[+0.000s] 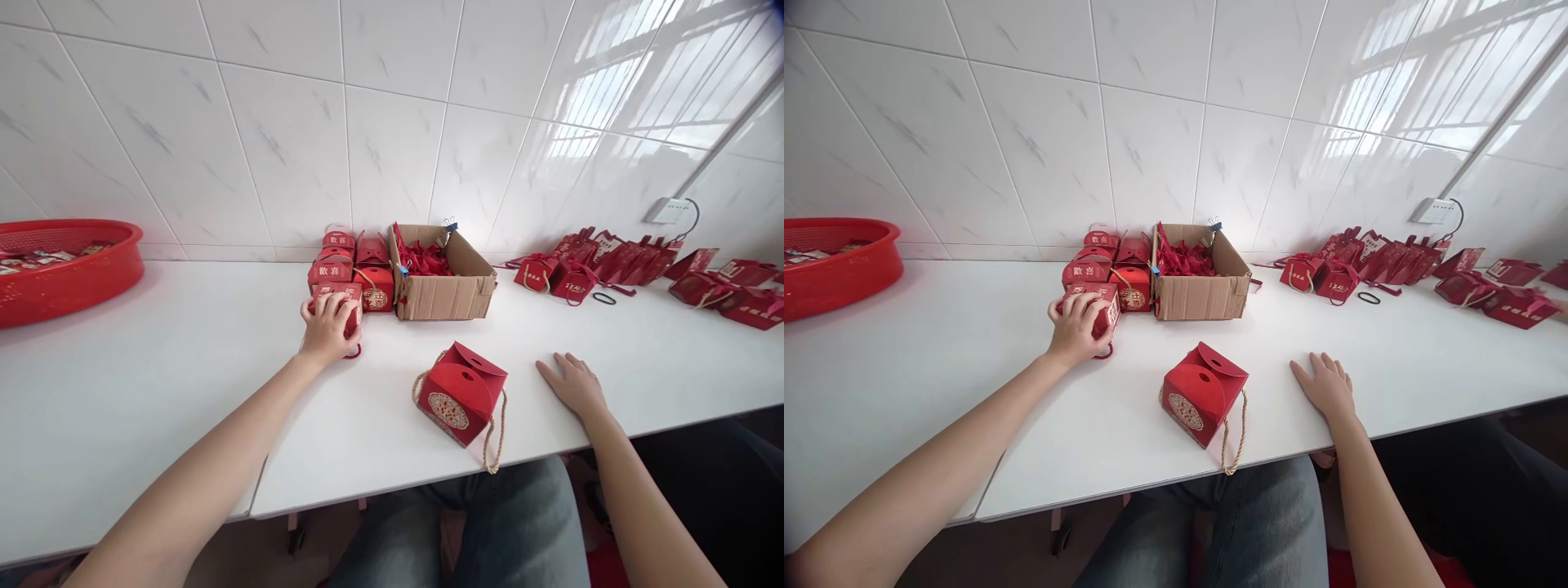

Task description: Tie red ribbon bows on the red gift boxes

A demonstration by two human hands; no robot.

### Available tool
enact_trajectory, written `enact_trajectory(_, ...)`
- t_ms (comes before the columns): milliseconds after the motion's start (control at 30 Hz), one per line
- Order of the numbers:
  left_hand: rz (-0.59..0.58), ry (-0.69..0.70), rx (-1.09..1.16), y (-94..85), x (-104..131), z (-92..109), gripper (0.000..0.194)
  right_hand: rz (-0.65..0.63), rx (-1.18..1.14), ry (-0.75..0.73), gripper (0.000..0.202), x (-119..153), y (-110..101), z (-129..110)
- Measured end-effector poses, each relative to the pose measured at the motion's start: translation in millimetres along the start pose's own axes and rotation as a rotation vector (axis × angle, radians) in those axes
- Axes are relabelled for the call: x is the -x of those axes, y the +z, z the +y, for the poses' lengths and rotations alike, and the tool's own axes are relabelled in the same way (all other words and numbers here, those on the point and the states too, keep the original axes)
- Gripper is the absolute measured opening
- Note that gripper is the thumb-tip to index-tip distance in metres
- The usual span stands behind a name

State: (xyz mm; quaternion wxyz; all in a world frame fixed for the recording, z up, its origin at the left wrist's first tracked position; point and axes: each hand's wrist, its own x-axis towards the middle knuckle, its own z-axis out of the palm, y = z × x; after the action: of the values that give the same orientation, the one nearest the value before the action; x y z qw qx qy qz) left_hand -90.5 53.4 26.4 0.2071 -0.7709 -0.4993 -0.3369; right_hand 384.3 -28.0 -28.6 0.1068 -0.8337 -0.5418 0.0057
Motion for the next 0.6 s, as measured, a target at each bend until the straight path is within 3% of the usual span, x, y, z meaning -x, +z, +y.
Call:
enact_trajectory(133,0.022,-0.019,0.023,2.4,1,6,0.036,0.021,-0.067,0.001,0.067,3,-1,0)
enact_trajectory(267,0.094,-0.05,-0.002,13.5,4,13,0.041,0.195,-0.324,-0.053,0.053,7,-25,-28)
enact_trajectory(367,0.123,-0.034,0.021,19.6,9,22,0.048,0.313,-0.412,-0.276,0.043,6,-66,-83)
enact_trajectory(433,0.07,0.091,0.106,19.2,12,29,0.047,0.338,-0.413,-0.436,0.04,0,-97,-133)
enact_trajectory(533,-0.096,0.422,0.283,14.5,15,40,0.044,0.248,-0.385,-0.609,0.041,-26,-129,-205)
enact_trajectory(600,-0.155,0.515,0.352,12.0,15,45,0.045,0.133,-0.27,-0.651,0.042,-51,-135,-243)
